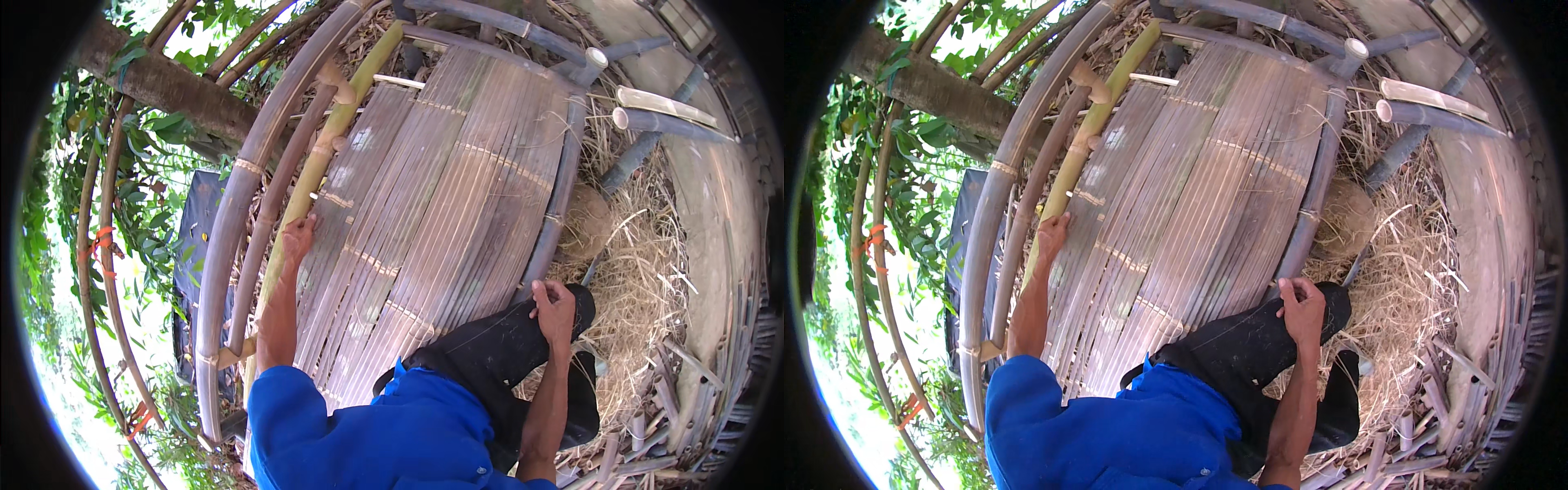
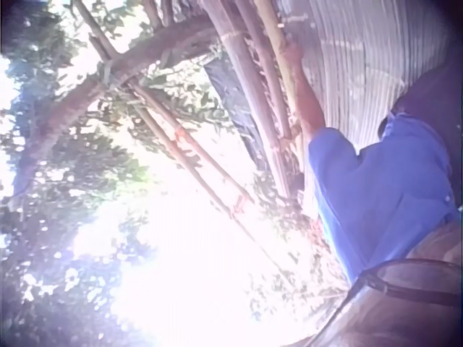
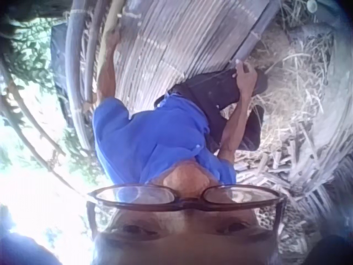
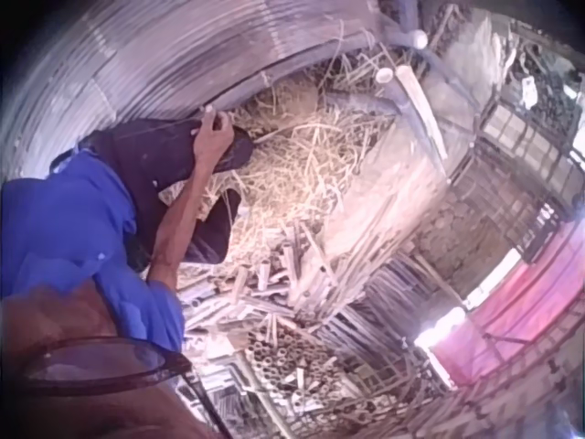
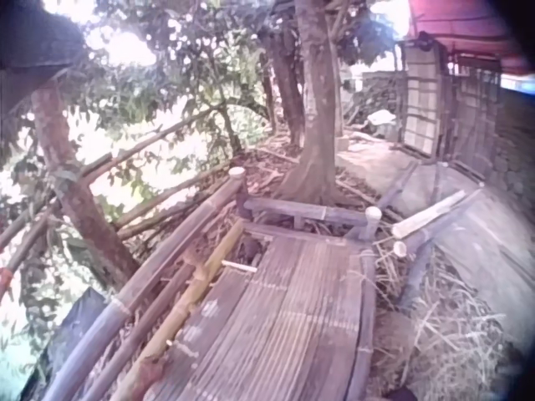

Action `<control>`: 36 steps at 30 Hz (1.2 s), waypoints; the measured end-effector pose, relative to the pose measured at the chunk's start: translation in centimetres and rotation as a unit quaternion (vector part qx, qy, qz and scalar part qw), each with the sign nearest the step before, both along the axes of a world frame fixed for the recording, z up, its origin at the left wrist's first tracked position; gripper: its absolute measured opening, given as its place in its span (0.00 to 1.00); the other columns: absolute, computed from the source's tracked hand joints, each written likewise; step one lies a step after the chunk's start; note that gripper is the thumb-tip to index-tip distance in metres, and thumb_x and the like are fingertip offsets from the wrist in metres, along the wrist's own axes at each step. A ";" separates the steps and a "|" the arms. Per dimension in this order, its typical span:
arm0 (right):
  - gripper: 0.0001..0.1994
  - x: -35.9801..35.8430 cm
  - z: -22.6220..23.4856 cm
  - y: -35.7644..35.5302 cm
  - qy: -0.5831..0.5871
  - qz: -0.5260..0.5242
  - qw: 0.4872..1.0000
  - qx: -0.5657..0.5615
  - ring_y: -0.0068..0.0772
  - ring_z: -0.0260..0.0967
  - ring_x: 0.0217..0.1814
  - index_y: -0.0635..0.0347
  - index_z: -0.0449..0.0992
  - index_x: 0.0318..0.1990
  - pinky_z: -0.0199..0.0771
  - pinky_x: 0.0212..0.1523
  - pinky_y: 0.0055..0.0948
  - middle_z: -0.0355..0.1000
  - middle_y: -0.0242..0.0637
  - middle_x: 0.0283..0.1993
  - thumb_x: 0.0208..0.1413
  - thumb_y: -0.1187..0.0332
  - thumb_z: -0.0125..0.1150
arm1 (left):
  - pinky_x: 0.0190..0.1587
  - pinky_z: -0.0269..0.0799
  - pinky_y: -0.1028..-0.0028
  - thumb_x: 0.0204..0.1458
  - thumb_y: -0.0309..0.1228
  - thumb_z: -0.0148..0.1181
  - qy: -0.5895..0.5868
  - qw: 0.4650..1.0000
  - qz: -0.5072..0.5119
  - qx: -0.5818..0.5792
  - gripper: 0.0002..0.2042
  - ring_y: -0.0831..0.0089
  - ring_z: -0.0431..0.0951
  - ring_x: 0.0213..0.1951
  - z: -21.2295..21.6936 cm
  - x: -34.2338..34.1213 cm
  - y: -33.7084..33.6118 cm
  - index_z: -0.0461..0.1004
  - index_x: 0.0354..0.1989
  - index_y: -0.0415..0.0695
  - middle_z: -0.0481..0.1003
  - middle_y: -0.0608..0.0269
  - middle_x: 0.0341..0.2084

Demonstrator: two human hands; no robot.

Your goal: The person uses a knife to strip a length of bamboo into thin, flat pieces while sitting on the ground.

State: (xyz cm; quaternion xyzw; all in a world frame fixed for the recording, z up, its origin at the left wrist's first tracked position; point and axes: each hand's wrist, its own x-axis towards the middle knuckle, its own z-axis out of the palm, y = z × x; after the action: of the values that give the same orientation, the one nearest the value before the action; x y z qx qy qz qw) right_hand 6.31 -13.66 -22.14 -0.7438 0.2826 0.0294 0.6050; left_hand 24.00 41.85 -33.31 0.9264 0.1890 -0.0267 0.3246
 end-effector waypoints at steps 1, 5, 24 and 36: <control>0.14 0.1 0.0 0.2 -0.005 0.006 1.000 -0.002 0.18 0.66 0.22 0.69 0.77 0.35 0.70 0.18 0.22 0.71 0.32 0.26 0.62 0.63 0.65 | 0.38 0.72 0.56 0.58 0.48 0.61 -0.041 0.999 -0.023 0.021 0.22 0.50 0.82 0.34 0.0 -0.2 0.3 0.80 0.39 0.37 0.78 0.42 0.26; 0.13 0.3 0.1 0.5 -0.017 0.017 1.000 0.008 0.18 0.66 0.22 0.69 0.77 0.34 0.70 0.18 0.22 0.70 0.32 0.26 0.62 0.64 0.65 | 0.42 0.74 0.52 0.60 0.46 0.58 -0.119 0.979 -0.015 0.163 0.18 0.43 0.81 0.37 1.4 -0.4 0.9 0.80 0.39 0.40 0.79 0.38 0.29; 0.16 -5.6 0.3 -11.7 -0.103 -0.199 0.973 0.051 0.16 0.64 0.23 0.61 0.73 0.55 0.69 0.22 0.21 0.71 0.30 0.29 0.63 0.66 0.64 | 0.26 0.66 0.70 0.60 0.41 0.63 -0.045 0.946 -0.308 0.088 0.18 0.75 0.67 0.20 24.2 0.2 -24.5 0.82 0.43 0.35 0.68 0.51 0.14; 0.15 -3.2 4.5 -7.5 -0.056 -0.187 0.975 0.111 0.19 0.68 0.24 0.62 0.72 0.49 0.69 0.19 0.21 0.72 0.33 0.29 0.65 0.60 0.62 | 0.39 0.75 0.71 0.63 0.33 0.61 0.258 0.838 -0.440 -0.196 0.14 0.76 0.79 0.34 19.1 -11.7 -32.0 0.78 0.53 0.40 0.82 0.53 0.33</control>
State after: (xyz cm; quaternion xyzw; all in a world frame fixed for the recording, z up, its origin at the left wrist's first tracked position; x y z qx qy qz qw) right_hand 3.11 -21.13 -17.65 -0.6069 0.3775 -0.0944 0.6930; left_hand 12.31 9.88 -14.24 0.7886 -0.1704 -0.4412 0.3929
